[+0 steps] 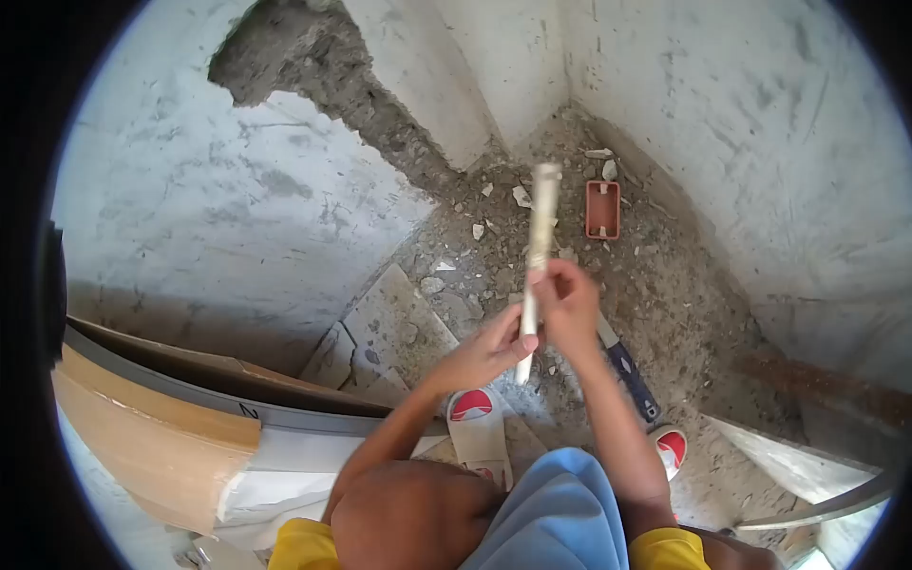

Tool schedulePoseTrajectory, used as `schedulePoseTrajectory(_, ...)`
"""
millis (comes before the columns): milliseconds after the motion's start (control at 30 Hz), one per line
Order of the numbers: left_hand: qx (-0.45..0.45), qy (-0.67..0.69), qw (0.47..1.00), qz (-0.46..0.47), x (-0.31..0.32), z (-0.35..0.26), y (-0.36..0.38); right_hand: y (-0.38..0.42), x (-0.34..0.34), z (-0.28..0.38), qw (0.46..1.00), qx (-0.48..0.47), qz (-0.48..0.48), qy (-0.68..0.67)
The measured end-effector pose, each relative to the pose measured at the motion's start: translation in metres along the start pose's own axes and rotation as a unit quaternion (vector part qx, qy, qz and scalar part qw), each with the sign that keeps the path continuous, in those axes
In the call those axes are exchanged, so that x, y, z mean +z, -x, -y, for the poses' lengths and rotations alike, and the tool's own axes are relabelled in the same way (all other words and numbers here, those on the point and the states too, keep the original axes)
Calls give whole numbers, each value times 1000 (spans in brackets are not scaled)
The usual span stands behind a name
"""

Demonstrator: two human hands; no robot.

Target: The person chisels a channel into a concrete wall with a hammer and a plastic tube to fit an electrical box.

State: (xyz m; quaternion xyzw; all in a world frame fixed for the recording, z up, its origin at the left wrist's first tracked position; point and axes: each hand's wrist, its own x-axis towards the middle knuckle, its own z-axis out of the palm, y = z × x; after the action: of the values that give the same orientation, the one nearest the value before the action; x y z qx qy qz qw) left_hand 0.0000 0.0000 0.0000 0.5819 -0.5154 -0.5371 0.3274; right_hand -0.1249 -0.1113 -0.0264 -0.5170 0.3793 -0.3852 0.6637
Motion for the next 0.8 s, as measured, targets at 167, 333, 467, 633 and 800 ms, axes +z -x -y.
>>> schedulePoseTrajectory(167, -131, 183, 953, -204, -2, 45, 28, 2, -2, -4, 967, -42, 85, 237)
schedulePoseTrajectory(333, -8, -127, 893, -432, -37, 93, -9, 0, -86, -35, 748, 104, 137, 641)
schedulePoseTrajectory(467, -60, -39, 899, -433, -73, 113, -38, 17, -114, -28, 661, 184, 186, 703)
schedulePoseTrajectory(633, -102, -75, 885, -448, -38, 151, -26, 53, -135, -58, 665, 176, 213, 694)
schedulePoseTrajectory(800, -123, 68, 895, -423, -16, 136, 4, 70, -124, -56, 758, 166, 65, 628)
